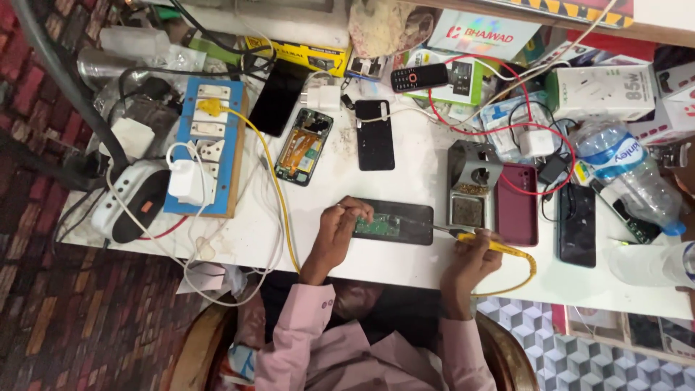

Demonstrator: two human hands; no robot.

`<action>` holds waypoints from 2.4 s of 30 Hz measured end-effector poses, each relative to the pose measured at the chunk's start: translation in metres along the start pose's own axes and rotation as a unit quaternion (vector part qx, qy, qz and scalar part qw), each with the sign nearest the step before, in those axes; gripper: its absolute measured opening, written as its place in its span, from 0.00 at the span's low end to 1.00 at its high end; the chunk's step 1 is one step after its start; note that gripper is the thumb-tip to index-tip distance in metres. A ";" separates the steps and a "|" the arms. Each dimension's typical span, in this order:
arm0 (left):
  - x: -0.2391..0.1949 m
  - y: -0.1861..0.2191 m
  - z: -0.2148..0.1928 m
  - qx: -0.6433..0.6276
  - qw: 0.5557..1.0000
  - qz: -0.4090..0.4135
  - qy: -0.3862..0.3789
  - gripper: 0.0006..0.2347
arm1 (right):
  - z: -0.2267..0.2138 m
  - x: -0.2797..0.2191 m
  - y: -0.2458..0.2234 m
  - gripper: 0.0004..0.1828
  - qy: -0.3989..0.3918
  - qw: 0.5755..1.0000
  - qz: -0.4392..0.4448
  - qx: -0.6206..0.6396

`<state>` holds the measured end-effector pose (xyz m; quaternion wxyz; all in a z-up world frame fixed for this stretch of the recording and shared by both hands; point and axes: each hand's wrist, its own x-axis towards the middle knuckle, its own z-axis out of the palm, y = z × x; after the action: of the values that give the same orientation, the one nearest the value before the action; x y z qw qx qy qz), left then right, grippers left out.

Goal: The person uses a soldering iron and a small tool to work on the exposed circuit board of a disassembled smartphone. They repeatedly apply heat to specific points on the board while manipulating components with the other hand.

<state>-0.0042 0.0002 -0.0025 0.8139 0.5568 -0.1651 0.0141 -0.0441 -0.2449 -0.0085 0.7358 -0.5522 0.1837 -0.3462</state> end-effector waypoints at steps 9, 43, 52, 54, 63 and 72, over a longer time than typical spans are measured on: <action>0.001 0.004 0.001 0.018 0.999 0.031 -0.001 0.15 | 0.005 -0.005 -0.006 0.12 -0.049 0.999 0.004 -0.016; 0.005 0.004 0.002 0.018 1.000 -0.010 0.014 0.12 | 0.011 -0.002 -0.012 0.12 -0.027 0.995 0.017 -0.090; 0.008 0.000 0.001 0.039 0.995 -0.077 0.044 0.12 | 0.015 -0.002 -0.019 0.13 -0.022 0.990 0.009 -0.140; 0.005 0.002 0.001 0.023 0.999 -0.014 0.025 0.12 | 0.015 -0.006 -0.019 0.12 -0.026 0.993 0.015 -0.114; 0.005 0.008 0.001 0.051 0.996 -0.055 0.045 0.12 | 0.013 -0.005 -0.014 0.11 -0.049 0.994 0.015 -0.098; 0.005 0.002 -0.002 0.052 0.996 -0.061 0.042 0.12 | 0.014 -0.005 -0.014 0.11 -0.025 0.995 0.033 -0.088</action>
<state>0.0002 0.0020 0.0002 0.7894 0.6065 -0.0950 -0.0038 -0.0424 -0.2339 0.0092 0.6999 -0.6169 0.2125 -0.2905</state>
